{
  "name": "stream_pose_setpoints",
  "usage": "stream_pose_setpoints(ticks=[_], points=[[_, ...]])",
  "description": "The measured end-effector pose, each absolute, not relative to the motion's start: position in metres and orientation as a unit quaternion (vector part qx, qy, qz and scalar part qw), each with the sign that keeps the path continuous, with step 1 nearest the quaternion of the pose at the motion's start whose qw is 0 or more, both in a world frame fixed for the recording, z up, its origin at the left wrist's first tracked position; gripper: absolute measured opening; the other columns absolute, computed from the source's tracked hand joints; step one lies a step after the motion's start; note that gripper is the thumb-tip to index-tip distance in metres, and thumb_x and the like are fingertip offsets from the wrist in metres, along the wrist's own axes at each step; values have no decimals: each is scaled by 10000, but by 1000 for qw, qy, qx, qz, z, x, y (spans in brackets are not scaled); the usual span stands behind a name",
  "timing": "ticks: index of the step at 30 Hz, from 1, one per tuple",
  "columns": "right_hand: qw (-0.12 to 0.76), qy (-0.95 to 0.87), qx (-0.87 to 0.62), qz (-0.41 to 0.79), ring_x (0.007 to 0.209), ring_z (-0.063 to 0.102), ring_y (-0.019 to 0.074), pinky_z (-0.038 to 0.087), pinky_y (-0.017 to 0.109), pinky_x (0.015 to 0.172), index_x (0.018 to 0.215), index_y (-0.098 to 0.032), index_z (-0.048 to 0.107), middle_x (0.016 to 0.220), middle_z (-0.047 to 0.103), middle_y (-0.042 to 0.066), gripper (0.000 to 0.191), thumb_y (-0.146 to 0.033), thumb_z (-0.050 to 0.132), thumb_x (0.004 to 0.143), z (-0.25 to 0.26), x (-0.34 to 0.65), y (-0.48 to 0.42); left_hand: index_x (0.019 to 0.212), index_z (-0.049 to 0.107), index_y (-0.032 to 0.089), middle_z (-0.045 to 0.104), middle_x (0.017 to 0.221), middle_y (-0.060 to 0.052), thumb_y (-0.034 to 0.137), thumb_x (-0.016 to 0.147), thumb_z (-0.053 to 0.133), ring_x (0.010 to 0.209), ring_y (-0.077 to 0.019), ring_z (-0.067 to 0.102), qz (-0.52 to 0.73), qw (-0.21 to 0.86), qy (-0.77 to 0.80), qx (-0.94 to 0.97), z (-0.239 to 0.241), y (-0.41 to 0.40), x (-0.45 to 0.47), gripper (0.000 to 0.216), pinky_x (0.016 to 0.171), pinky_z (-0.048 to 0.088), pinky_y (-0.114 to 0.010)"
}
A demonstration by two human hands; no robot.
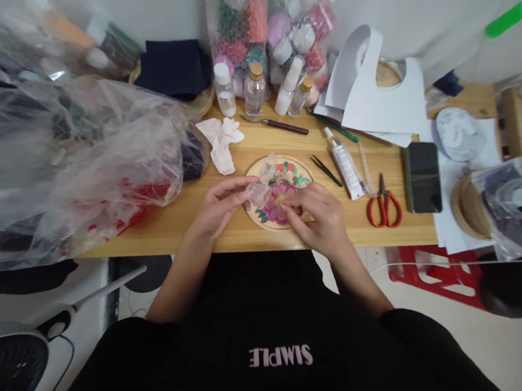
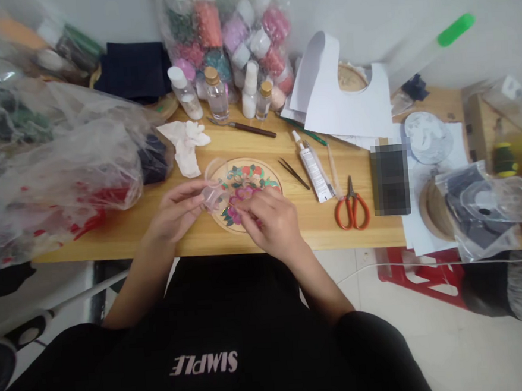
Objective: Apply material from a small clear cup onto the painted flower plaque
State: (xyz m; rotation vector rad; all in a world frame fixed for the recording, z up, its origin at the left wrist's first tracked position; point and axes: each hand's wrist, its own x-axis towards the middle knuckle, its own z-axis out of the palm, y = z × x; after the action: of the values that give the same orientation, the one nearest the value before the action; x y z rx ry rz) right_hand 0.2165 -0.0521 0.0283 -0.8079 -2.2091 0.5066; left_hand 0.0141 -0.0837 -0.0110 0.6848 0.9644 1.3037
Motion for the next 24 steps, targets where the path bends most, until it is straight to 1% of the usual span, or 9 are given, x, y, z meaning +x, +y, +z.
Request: stream_pose_setpoints(ticks=[4,8,11,14,18,22,24], points=[[325,-874,-318,172,646,549,168,443,303,610,791,-203,636,666,647,24,151,-168,541,903,27,210,-47,863,795,280,777,933,-25,404,630,856,687,-147,657,566,634,429,305,-9,-83,15,271,591,520,-252],[306,-874,-321,199,656,554,167,435,294,614,784,-190,639,672,647,30,149,-175,548,900,27,211,-47,854,796,323,780,970,-16,437,624,850,753,-174,676,549,635,445,311,-7,-83,16,263,602,526,-262],[298,-867,-322,236,620,546,152,434,285,610,758,-185,629,632,625,15,143,-173,570,888,27,212,-49,852,798,303,782,959,-23,414,619,857,789,-180,687,553,634,445,308,-6,-83,16,264,609,531,-256],[293,-855,-322,282,583,539,133,443,279,619,755,-192,625,617,616,-8,128,-161,588,873,26,211,-50,869,797,266,781,942,-32,371,634,857,756,-157,684,558,641,432,303,-7,-83,16,265,600,525,-236],[312,-816,-346,341,600,555,125,457,274,638,739,-204,628,611,622,-19,132,-167,611,864,26,212,-52,887,793,241,777,936,-40,336,655,845,708,-134,668,565,642,423,300,-10,-83,15,256,602,517,-230],[341,-778,-379,368,597,540,119,435,268,582,755,-215,644,664,651,-18,107,-171,629,851,29,220,-56,878,790,237,771,990,-42,312,655,838,699,-124,656,563,642,431,292,-11,-83,14,240,617,516,-236],[344,-768,-399,366,588,531,118,427,269,565,747,-217,643,654,643,-20,111,-181,631,851,29,228,-57,870,790,242,771,984,-35,317,644,845,680,-117,646,564,642,434,287,-10,-83,14,245,616,516,-238]])
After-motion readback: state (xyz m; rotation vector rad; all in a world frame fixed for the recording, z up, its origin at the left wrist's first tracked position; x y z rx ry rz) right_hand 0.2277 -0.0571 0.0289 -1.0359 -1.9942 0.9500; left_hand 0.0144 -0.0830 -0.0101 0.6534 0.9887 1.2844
